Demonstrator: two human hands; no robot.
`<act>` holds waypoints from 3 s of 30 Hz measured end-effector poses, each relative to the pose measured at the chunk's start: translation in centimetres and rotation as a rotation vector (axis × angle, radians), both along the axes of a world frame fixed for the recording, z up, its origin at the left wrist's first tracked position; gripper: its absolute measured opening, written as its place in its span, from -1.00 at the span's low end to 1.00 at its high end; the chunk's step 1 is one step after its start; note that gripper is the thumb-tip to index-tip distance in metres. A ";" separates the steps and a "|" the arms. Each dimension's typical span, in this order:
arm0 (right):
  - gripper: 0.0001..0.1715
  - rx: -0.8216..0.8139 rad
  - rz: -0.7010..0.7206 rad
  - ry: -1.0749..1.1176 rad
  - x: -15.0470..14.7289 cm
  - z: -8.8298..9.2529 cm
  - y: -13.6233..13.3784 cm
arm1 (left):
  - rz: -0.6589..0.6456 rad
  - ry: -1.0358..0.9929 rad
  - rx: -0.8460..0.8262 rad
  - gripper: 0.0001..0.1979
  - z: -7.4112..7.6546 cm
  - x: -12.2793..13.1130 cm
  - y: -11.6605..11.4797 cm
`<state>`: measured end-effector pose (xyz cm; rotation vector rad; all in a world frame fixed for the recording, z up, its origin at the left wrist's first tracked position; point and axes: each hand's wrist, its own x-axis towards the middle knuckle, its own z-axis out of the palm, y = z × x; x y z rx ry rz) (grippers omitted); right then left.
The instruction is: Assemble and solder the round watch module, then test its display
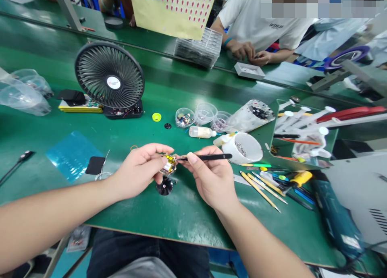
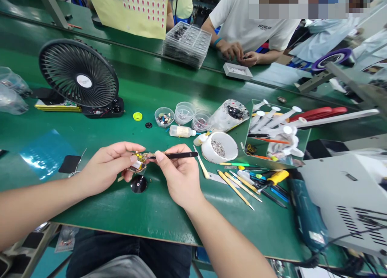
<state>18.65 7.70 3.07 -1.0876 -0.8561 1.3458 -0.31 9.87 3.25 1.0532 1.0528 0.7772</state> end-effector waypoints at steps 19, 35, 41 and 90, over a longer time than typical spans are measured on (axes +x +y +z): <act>-0.60 0.020 -0.003 -0.015 0.0 -0.1 -0.1 | 0.027 -0.012 -0.055 -0.65 0.3 0.2 -0.2; -0.60 0.029 -0.011 -0.034 -0.3 -0.2 -0.2 | 0.004 0.013 -0.068 -0.70 0.7 0.3 -0.2; -0.61 0.033 -0.003 -0.024 -0.3 -0.3 -0.1 | 0.010 0.010 -0.083 -0.68 0.7 0.5 -0.1; -0.70 1.001 0.060 -0.930 1.8 -1.4 -0.5 | -0.050 0.247 1.288 -0.72 -1.7 -1.2 0.6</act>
